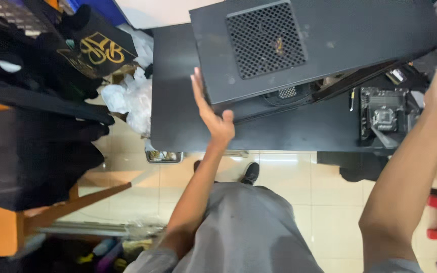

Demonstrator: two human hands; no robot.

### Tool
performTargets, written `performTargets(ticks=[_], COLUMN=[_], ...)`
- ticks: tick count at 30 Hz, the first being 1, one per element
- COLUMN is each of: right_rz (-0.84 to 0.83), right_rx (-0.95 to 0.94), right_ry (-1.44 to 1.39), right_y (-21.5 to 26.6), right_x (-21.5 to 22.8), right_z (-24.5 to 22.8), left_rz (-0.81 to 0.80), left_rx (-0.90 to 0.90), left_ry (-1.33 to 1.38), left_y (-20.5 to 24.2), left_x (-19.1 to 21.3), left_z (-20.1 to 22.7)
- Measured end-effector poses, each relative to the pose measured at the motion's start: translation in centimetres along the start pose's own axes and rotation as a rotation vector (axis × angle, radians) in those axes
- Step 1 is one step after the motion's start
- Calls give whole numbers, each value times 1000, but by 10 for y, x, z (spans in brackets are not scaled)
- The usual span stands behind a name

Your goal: The person lifts and rotates a black computer case on a table, then uses a screwdriver to tighten screws on the back panel. The person also briefly handles a motherboard and a graphics card on the table.

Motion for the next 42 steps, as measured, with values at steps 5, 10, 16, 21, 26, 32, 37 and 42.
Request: performTargets(ticks=[5, 10, 16, 21, 26, 32, 37, 42], right_rz=[-574, -851, -678, -684, -472, -210, -166, -215], right_rx=[357, 364, -361, 83, 334, 128, 32, 16], right_ry=[-308, -517, -575, -630, -524, -615, -461, -461], right_y=[-55, -80, -84, -70, -32, 33, 62, 55], right_x=[-16, -47, -62, -57, -46, -41, -26, -22], right_z=[-5, -22, 4, 0, 9, -1, -37, -33], left_rz=[227, 424, 434, 368, 293, 169, 61, 329], left_rx=[14, -17, -108, -183, -174, -69, 154, 54], left_ry=[-128, -469, -569, -548, -499, -457, -448, -495], left_y=[5, 10, -3, -42, -87, -128, -130, -45], left_x=[-15, -13, -12, -11, -9, 4, 13, -11], left_z=[-19, -51, -59, -57, -65, -80, -77, -58])
Point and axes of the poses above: each hand's wrist, its own y-axis away from the middle knuckle, its own x-axis out of the back of the hand, z = x × y, the point moved 1 cm from there along -y, towards the middle knuckle, and after that the axes turned 8 degrees about z, right-handed, at the moved point
